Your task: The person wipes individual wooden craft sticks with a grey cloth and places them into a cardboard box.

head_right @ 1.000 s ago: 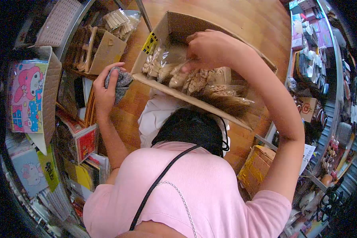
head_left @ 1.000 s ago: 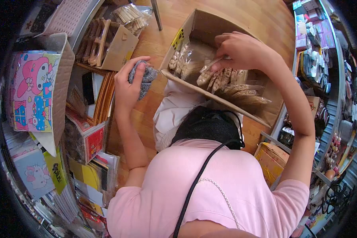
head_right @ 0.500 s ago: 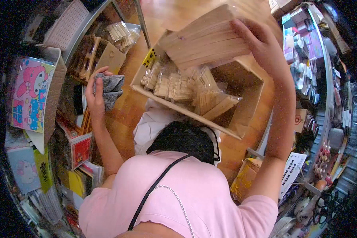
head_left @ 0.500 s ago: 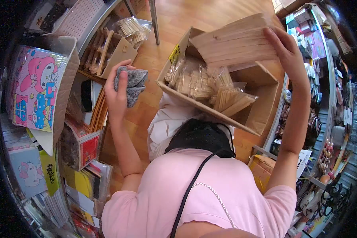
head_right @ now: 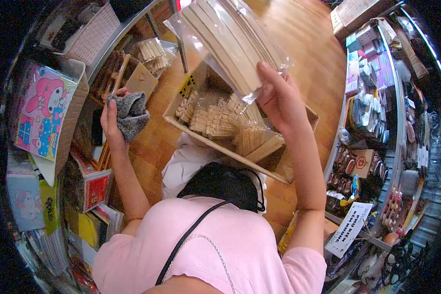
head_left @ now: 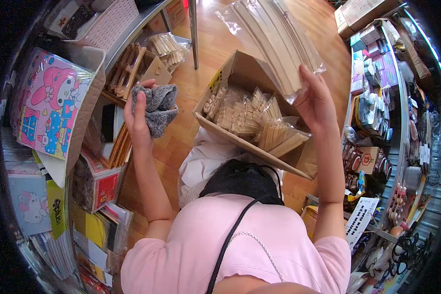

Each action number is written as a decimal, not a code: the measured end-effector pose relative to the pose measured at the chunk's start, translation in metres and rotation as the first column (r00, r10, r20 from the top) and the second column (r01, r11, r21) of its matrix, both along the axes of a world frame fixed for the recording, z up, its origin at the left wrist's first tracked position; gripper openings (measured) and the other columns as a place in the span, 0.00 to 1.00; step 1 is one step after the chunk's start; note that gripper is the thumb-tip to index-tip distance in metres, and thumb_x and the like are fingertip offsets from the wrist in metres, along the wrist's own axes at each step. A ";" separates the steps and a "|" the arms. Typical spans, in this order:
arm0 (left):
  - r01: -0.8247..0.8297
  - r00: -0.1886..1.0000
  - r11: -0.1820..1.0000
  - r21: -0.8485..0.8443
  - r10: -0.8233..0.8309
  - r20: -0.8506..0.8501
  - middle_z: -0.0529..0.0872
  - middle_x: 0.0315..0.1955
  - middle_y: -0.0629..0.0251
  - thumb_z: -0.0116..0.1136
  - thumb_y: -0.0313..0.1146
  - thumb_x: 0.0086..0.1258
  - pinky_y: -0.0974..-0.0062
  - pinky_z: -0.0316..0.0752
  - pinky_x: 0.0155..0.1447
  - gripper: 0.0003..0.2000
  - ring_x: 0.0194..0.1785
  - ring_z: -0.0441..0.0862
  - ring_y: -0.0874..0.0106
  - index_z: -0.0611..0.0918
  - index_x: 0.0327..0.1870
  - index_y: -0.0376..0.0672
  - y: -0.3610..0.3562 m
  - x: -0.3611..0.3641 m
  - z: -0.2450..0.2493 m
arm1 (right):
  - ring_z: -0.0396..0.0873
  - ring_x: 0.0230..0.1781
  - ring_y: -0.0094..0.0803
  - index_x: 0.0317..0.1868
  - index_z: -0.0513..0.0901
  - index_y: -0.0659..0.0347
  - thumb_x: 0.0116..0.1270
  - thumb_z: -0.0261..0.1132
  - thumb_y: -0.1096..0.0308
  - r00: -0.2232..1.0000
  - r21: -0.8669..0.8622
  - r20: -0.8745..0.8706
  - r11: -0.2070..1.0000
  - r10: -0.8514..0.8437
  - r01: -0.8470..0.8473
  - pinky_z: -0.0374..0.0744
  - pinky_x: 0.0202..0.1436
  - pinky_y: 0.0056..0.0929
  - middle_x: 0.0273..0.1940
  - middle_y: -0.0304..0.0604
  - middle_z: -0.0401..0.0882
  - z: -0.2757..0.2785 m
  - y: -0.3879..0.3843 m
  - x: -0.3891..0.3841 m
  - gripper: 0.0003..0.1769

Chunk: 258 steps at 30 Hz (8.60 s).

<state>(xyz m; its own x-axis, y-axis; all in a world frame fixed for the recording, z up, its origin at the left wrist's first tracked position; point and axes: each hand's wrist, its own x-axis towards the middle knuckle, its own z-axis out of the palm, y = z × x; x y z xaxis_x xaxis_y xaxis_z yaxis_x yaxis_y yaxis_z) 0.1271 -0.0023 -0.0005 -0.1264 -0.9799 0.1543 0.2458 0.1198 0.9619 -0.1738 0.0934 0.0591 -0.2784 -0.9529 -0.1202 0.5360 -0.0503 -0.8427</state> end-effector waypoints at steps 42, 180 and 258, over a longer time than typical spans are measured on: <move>0.148 0.814 0.693 -0.706 0.320 0.485 0.67 0.62 0.59 0.49 0.40 0.66 0.54 0.53 0.67 0.20 0.65 0.63 0.53 0.73 0.57 0.44 -0.009 -0.177 0.039 | 0.71 0.53 0.33 0.60 0.64 0.61 0.72 0.47 0.56 1.000 0.004 0.021 1.000 -0.023 0.023 0.70 0.55 0.37 0.54 0.43 0.70 -0.036 0.027 0.056 0.22; 0.218 0.876 0.902 -0.373 -0.012 0.482 0.66 0.62 0.52 0.43 0.32 0.70 0.65 0.48 0.69 0.21 0.70 0.52 0.55 0.65 0.63 0.36 0.063 -0.176 0.022 | 0.70 0.39 0.19 0.47 0.76 0.63 0.70 0.45 0.44 1.000 -0.083 0.003 0.996 0.010 -0.010 0.70 0.45 0.21 0.40 0.34 0.76 -0.037 0.018 0.044 0.29; 0.960 0.197 0.079 0.270 -0.876 -0.441 0.82 0.39 0.45 0.28 0.61 0.67 0.74 0.76 0.43 0.39 0.36 0.83 0.65 0.74 0.51 0.26 0.050 -0.084 0.030 | 0.68 0.50 0.24 0.54 0.69 0.63 0.72 0.48 0.58 0.824 -0.350 -0.431 0.910 -0.368 0.224 0.64 0.56 0.25 0.48 0.36 0.73 -0.042 0.055 0.028 0.19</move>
